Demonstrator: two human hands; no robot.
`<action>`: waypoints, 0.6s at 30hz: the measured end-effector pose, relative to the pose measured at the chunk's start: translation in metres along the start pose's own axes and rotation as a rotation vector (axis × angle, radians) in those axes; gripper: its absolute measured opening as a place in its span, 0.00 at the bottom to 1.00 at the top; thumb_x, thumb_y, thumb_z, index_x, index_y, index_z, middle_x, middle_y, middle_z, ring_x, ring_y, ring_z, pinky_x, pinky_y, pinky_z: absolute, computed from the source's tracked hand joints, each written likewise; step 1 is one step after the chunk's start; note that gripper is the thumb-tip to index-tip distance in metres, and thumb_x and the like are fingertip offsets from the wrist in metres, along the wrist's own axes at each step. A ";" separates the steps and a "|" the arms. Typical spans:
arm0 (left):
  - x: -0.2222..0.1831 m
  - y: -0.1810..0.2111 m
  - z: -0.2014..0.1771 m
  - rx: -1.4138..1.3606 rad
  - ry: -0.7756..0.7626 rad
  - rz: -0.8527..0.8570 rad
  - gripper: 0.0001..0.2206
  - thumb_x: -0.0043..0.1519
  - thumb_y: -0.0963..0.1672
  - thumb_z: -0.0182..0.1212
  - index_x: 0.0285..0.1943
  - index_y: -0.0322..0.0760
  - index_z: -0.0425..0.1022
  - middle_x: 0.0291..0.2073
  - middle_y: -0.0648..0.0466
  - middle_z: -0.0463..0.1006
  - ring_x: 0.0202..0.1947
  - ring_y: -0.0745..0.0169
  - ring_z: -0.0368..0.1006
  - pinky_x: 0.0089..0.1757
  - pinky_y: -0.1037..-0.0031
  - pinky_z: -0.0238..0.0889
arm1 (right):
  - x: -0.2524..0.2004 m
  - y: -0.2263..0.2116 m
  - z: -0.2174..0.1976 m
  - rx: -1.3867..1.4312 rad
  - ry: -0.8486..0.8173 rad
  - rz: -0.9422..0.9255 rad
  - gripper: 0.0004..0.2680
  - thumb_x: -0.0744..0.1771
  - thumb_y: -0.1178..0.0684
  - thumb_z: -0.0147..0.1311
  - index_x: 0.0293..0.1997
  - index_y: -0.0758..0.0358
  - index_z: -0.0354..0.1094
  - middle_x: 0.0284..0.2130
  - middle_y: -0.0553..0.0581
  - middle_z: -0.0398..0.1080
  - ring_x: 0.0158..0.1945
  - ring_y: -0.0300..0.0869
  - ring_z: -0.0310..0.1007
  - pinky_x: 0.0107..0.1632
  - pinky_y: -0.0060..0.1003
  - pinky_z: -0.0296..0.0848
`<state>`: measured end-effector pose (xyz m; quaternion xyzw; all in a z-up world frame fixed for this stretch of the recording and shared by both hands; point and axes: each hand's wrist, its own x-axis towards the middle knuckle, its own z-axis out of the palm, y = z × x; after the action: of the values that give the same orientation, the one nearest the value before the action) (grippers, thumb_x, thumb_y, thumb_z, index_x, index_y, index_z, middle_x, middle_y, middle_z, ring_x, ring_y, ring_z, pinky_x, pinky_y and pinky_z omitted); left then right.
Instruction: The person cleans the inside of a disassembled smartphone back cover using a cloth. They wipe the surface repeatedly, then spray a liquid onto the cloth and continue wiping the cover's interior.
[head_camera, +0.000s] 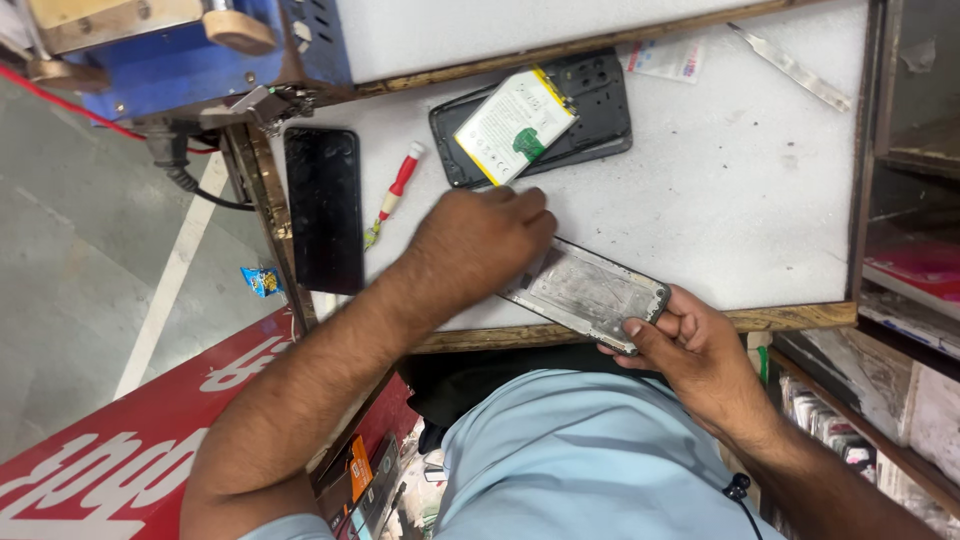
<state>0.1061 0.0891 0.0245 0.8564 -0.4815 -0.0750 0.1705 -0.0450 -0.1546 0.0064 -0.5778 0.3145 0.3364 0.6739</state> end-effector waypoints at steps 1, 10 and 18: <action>-0.003 -0.004 -0.005 0.006 0.008 -0.023 0.08 0.54 0.45 0.66 0.33 0.37 0.74 0.33 0.52 0.74 0.33 0.57 0.77 0.28 0.66 0.73 | 0.001 -0.001 0.002 -0.004 -0.001 -0.005 0.13 0.69 0.59 0.48 0.60 0.71 0.64 0.42 0.63 0.80 0.43 0.43 0.82 0.44 0.37 0.84; 0.006 0.020 0.010 0.060 0.017 0.076 0.04 0.53 0.42 0.65 0.34 0.38 0.75 0.34 0.54 0.75 0.33 0.59 0.77 0.29 0.68 0.73 | 0.000 0.000 0.004 -0.037 0.011 -0.025 0.13 0.69 0.59 0.49 0.59 0.71 0.64 0.40 0.63 0.81 0.42 0.44 0.82 0.44 0.38 0.83; -0.011 -0.002 -0.009 0.089 0.012 -0.006 0.06 0.56 0.44 0.65 0.32 0.38 0.74 0.33 0.53 0.74 0.32 0.59 0.77 0.27 0.67 0.72 | 0.001 0.005 0.000 -0.078 0.002 -0.020 0.11 0.69 0.58 0.50 0.56 0.72 0.65 0.38 0.64 0.81 0.43 0.45 0.83 0.45 0.38 0.85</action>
<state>0.1046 0.1017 0.0322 0.8651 -0.4806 -0.0489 0.1348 -0.0487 -0.1540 0.0023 -0.6070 0.2958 0.3411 0.6540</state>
